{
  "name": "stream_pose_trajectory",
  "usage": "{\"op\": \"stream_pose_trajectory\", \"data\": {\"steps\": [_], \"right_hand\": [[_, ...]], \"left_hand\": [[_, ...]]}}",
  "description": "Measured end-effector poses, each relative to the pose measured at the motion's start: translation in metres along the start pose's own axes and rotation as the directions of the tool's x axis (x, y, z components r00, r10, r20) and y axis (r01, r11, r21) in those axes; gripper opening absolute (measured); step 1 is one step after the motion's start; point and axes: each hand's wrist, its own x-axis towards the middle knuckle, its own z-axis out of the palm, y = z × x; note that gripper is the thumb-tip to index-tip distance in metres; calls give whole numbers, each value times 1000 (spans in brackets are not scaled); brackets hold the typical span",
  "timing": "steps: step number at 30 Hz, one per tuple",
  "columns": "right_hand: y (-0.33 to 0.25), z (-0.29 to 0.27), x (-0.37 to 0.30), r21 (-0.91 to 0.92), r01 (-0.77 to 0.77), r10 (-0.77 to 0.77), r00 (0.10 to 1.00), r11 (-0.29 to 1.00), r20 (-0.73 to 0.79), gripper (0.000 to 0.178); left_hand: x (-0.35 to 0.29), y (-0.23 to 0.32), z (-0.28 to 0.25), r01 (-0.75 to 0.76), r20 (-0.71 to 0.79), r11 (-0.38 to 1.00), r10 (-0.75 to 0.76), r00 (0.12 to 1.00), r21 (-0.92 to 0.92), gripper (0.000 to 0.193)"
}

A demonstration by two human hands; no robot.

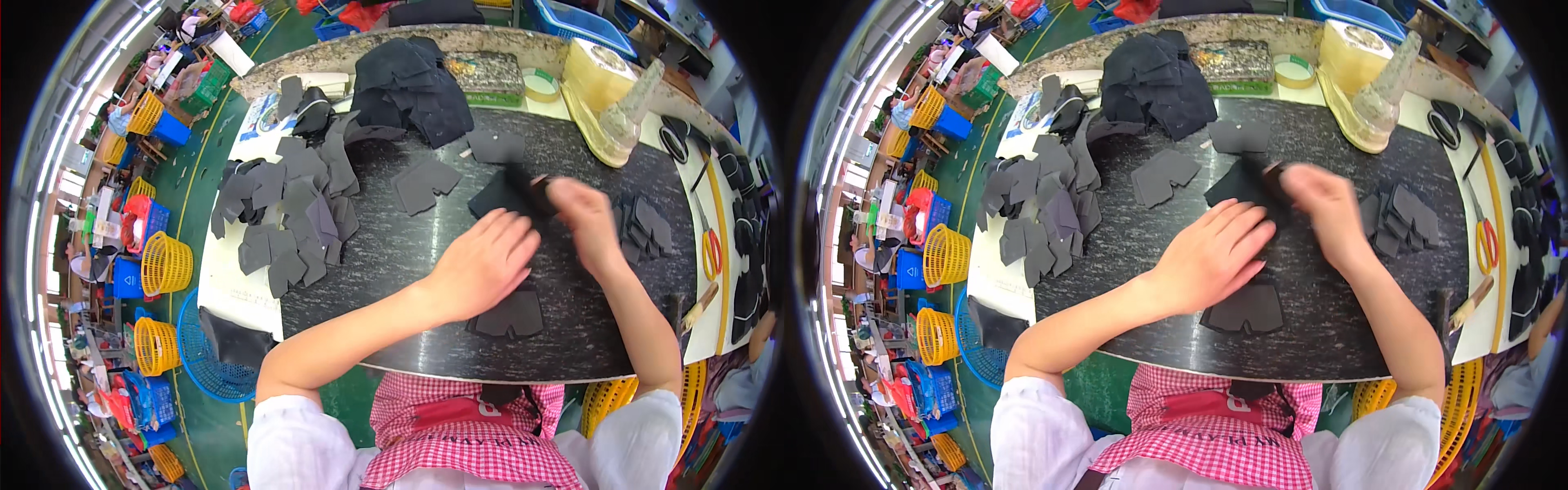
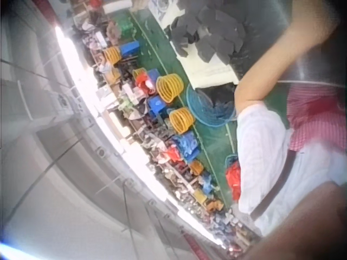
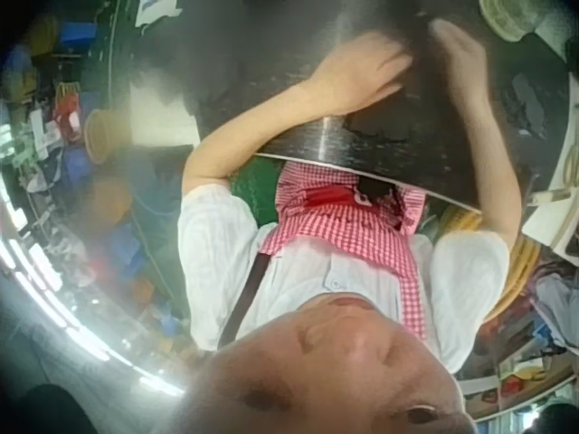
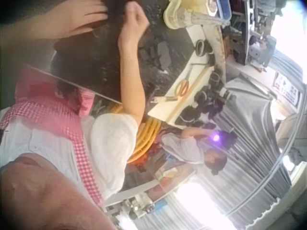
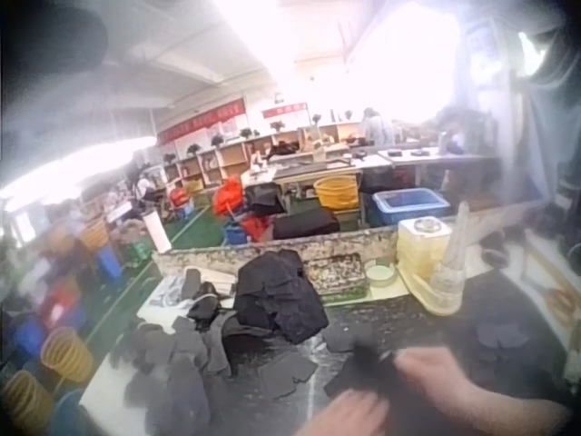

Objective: The person retrieves fabric cutouts from a basket, secures a bundle of pieces with a rubber band, and attaches cutout pieces together by hand on the table.

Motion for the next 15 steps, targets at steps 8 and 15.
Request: {"op": "stream_pose_trajectory", "data": {"steps": [8, 15], "right_hand": [[3, 17, -102, -443, 844, -423, 536, 303, 731, 36], [-52, 53, -65, -372, 795, -529, 600, 479, 600, 35]], "left_hand": [[-26, -33, 5, 114, 25, 962, -111, 993, -249, 34], [-107, 0, -98, 212, -181, 951, -173, 968, 224, 31]]}}
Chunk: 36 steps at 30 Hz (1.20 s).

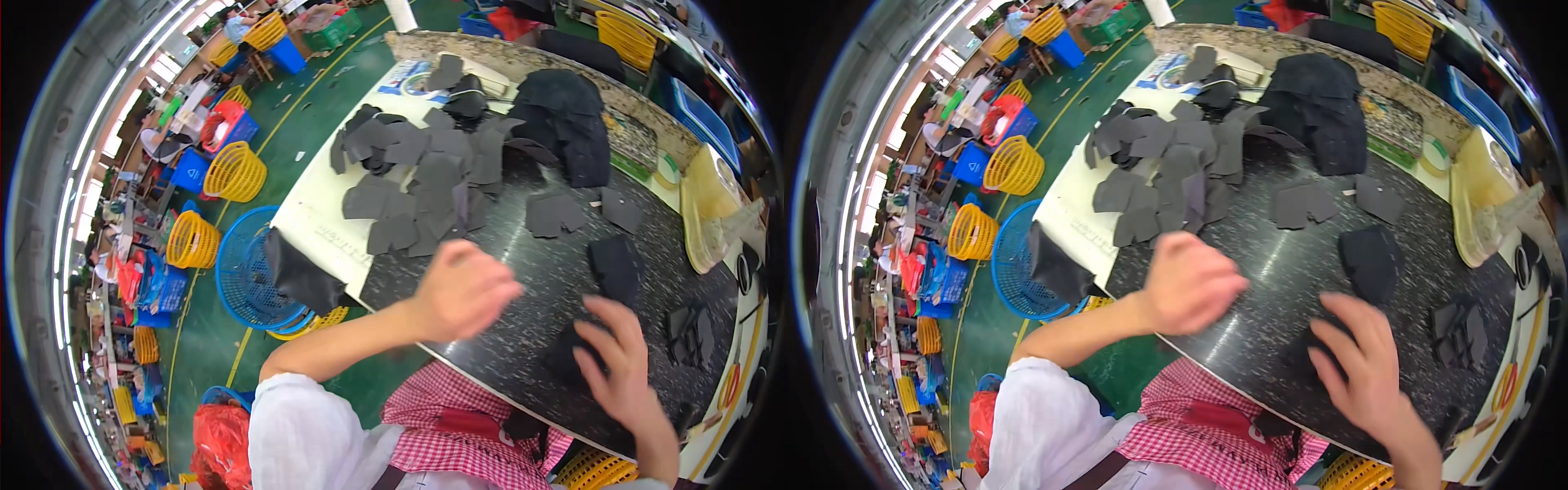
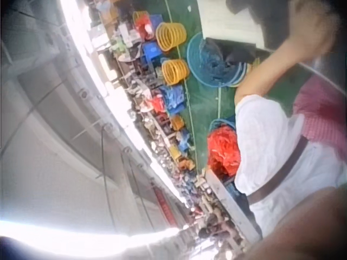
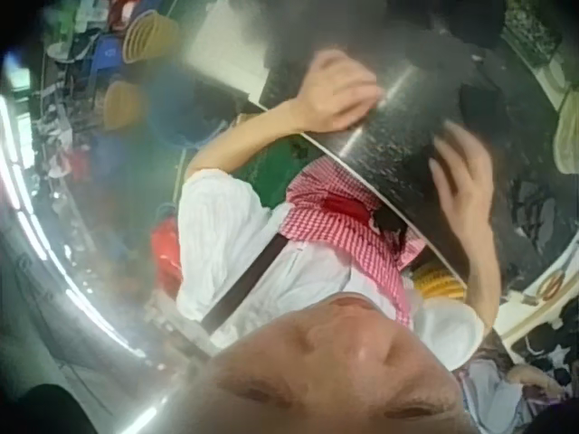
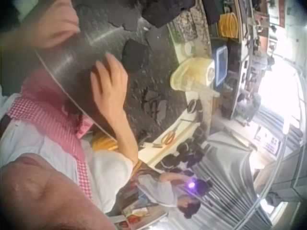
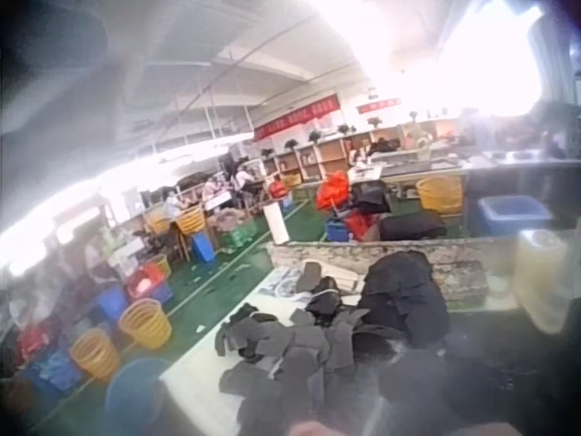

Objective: The person retrieves fabric cutouts from a basket, secures a bundle of pieces with a rubber band, and attaches cutout pieces together by hand on the table.

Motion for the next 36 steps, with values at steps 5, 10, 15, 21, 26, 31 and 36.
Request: {"op": "stream_pose_trajectory", "data": {"steps": [5, 10, 15, 21, 26, 31, 36], "right_hand": [[-11, 59, 141, 254, 327, -294, 943, 910, -158, 29], [25, 107, 180, -201, 277, -231, 947, 940, 224, 16], [48, 111, 152, 116, 160, -155, 987, 980, -51, 14], [46, 107, 166, -5, 110, -110, 994, 994, -18, 24], [35, 123, 178, -104, 50, -50, 999, 993, 6, 25], [41, 130, 171, -17, 102, -103, 989, 995, -105, 18], [43, 121, 164, 166, -71, 77, 997, 983, -29, 12]], "left_hand": [[-23, -69, -30, 502, -242, 861, -507, 827, -86, 29], [-30, -103, -22, 243, 175, 958, -268, 947, 153, 30], [-27, -107, -33, 167, 300, 964, -225, 927, 208, 24], [-25, -115, -30, 5, 355, 950, -122, 927, 313, 20], [-27, -118, -19, 28, 147, 976, -61, 987, 215, 15], [-16, -126, -24, 433, 125, 899, -423, 897, -62, 7], [-25, -149, -34, 555, 63, 336, -813, 579, -761, 9]]}}
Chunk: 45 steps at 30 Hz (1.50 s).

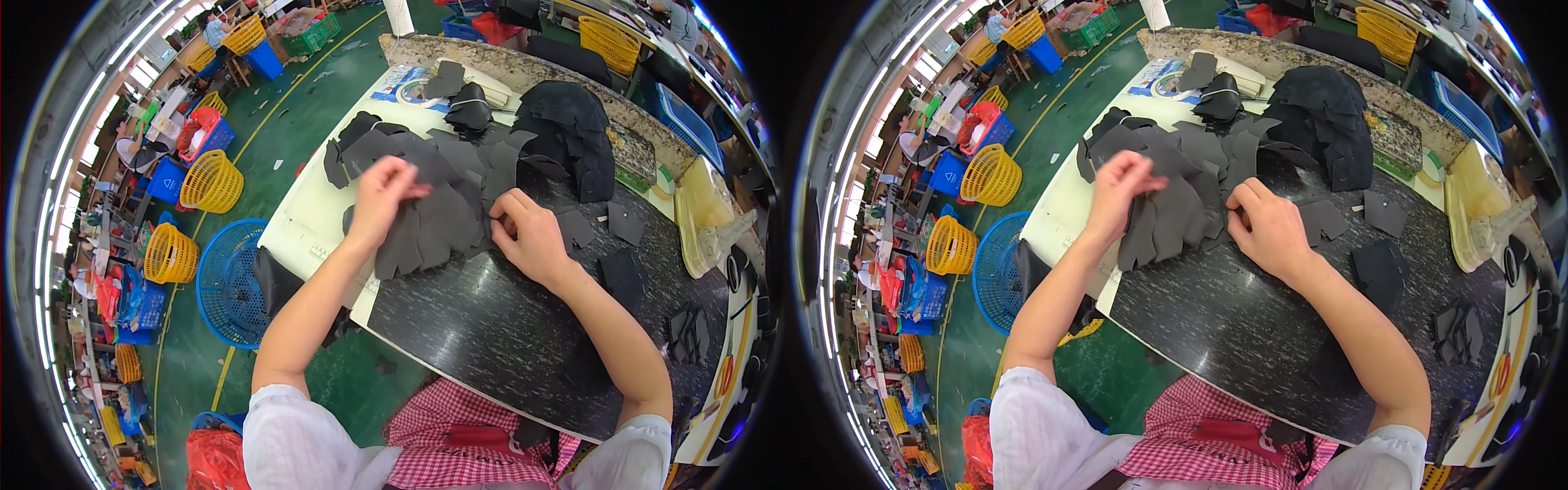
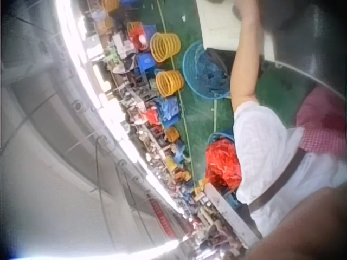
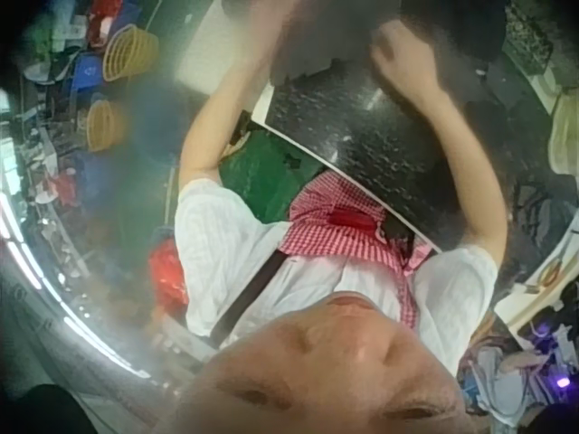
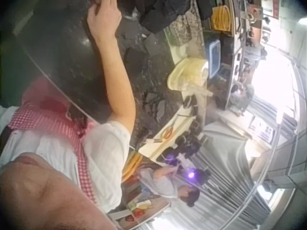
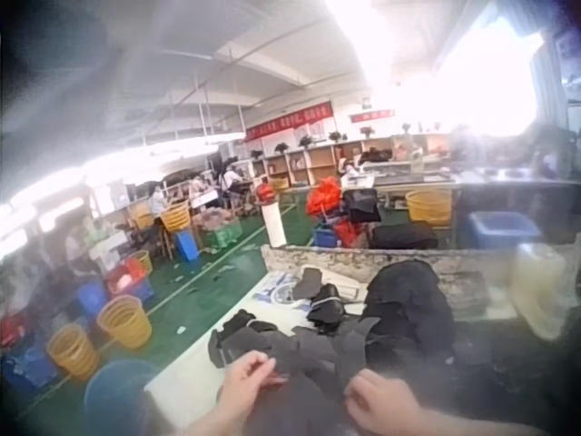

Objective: The person retrieves fabric cutouts from a basket, secures a bundle of pieces with a rubber band, and attaches cutout pieces together by hand on the table.

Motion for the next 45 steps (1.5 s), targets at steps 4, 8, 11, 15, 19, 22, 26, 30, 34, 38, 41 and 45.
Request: {"op": "stream_pose_trajectory", "data": {"steps": [4, 8, 11, 15, 19, 22, 26, 30, 34, 38, 41, 45], "right_hand": [[-26, -8, -3, -64, 78, -82, 995, 995, -61, 20], [-39, -6, 6, -178, 310, -343, 916, 934, -207, 33], [-43, -3, 6, -203, 477, -518, 804, 855, -293, 33], [-28, 12, -2, -204, 458, -452, 889, 865, 79, 25], [-31, 18, -3, -318, 376, -340, 926, 870, 165, 26], [-34, 18, -10, -322, 374, -329, 926, 870, 187, 27], [-41, -11, -23, -74, 344, -346, 938, 936, -4, 30], [-76, -48, -63, 860, -342, 241, 934, 379, 265, 33], [-79, -78, -139, 674, -524, 455, 838, 520, 301, 33], [-92, -76, -228, 743, -571, 586, 752, 349, 302, 31], [-88, -76, -259, 710, -538, 590, 779, 455, 212, 30], [-71, -87, -249, 421, -471, 596, 766, 775, -241, 44]], "left_hand": [[-2, 4, 8, -72, -306, 972, -1, 952, -225, 12], [-24, 10, 22, -154, -38, 959, 168, 985, 238, 11], [-36, 3, 33, -343, 229, 795, 261, 938, 500, 12], [-37, -7, 29, -249, 176, 860, 189, 966, 446, 10], [-14, 14, 7, -201, -355, 969, 140, 924, -140, 12], [-8, 70, -19, -440, -491, 877, 302, 817, -193, 12], [-43, 80, 13, -235, -251, 917, 157, 955, -321, 9], [-97, 62, 69, -369, 16, 886, 380, 925, 282, 9], [-125, 57, 118, -787, 582, 545, 553, 596, 288, 41], [-164, 45, 147, -351, 550, 916, 194, 812, 195, 52], [-177, 30, 161, -147, 662, 985, 52, 748, 88, 49], [-158, 42, 185, 12, 653, 980, -143, 743, 201, 57]]}}
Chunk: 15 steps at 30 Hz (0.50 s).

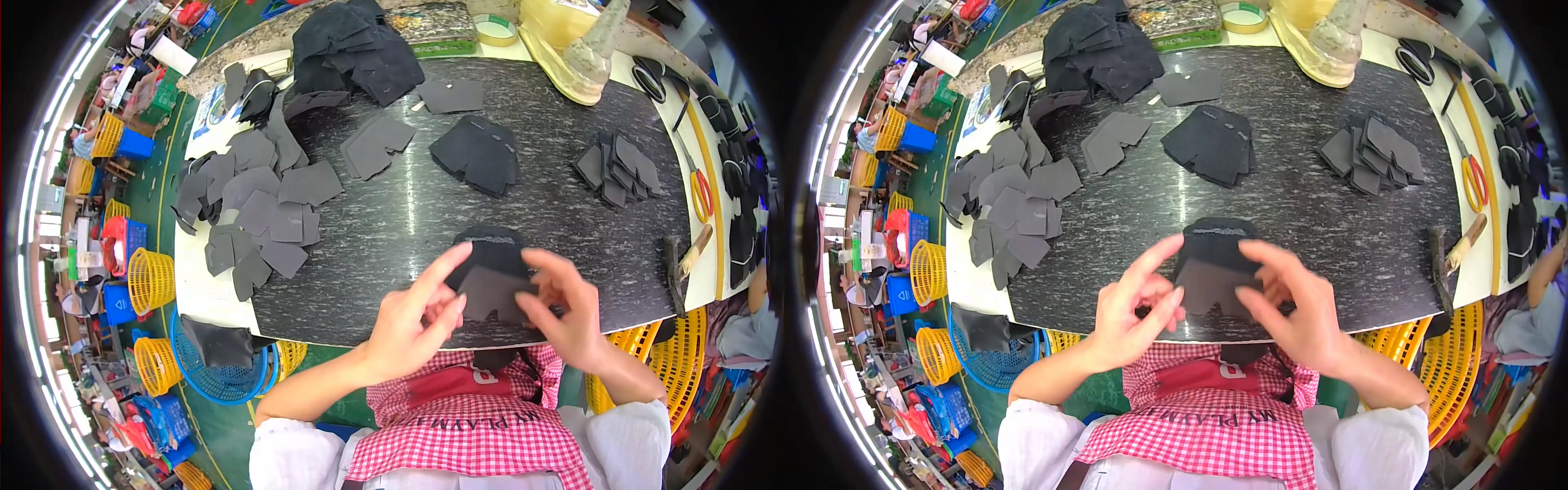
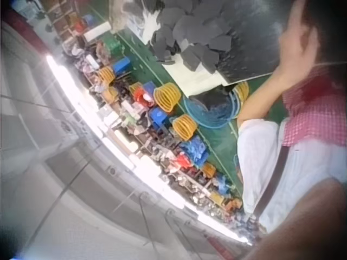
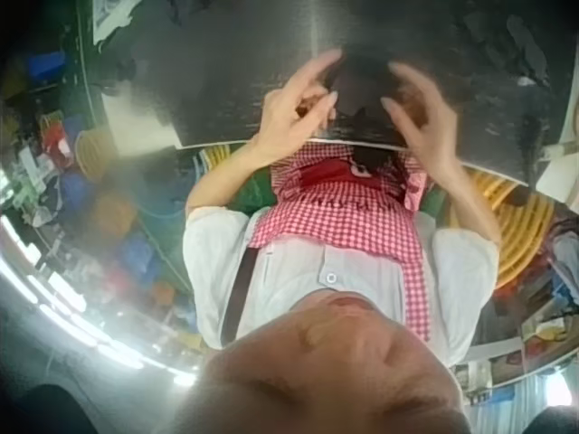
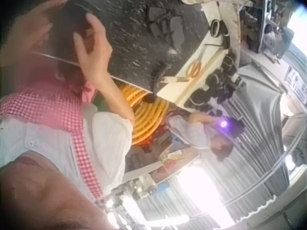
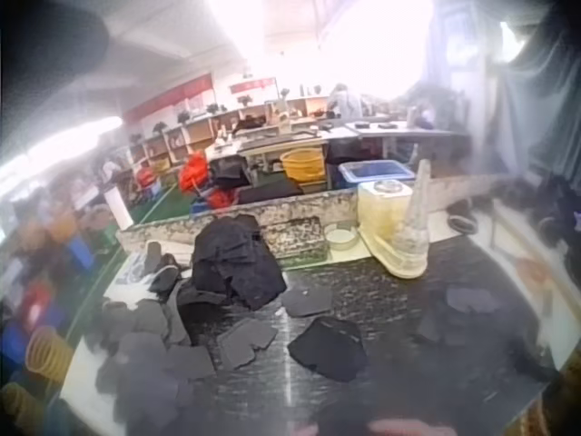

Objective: The person retrieves fabric cutouts from a basket, secures a bundle of pieces with a rubber band, and attaches cutout pieces together by hand on the table.

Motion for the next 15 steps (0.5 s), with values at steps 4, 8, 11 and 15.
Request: {"op": "stream_pose_trajectory", "data": {"steps": [4, 8, 11, 15], "right_hand": [[15, 0, 21, -75, -24, 29, 998, 997, 64, 39], [19, -2, 24, -80, -36, 44, 994, 996, 96, 28], [16, -4, 26, -105, -86, 99, 987, 991, 127, 25], [15, -1, 31, -370, 194, -161, 980, 908, 116, 26]], "left_hand": [[17, -10, 2, 52, -29, 988, -48, 998, 146, 59], [19, -11, 3, 40, -26, 974, -35, 999, 224, 55], [19, -14, 5, -19, 1, 959, 19, 1000, 283, 46], [23, -15, 9, -235, 39, 842, 247, 968, 485, 34]]}}
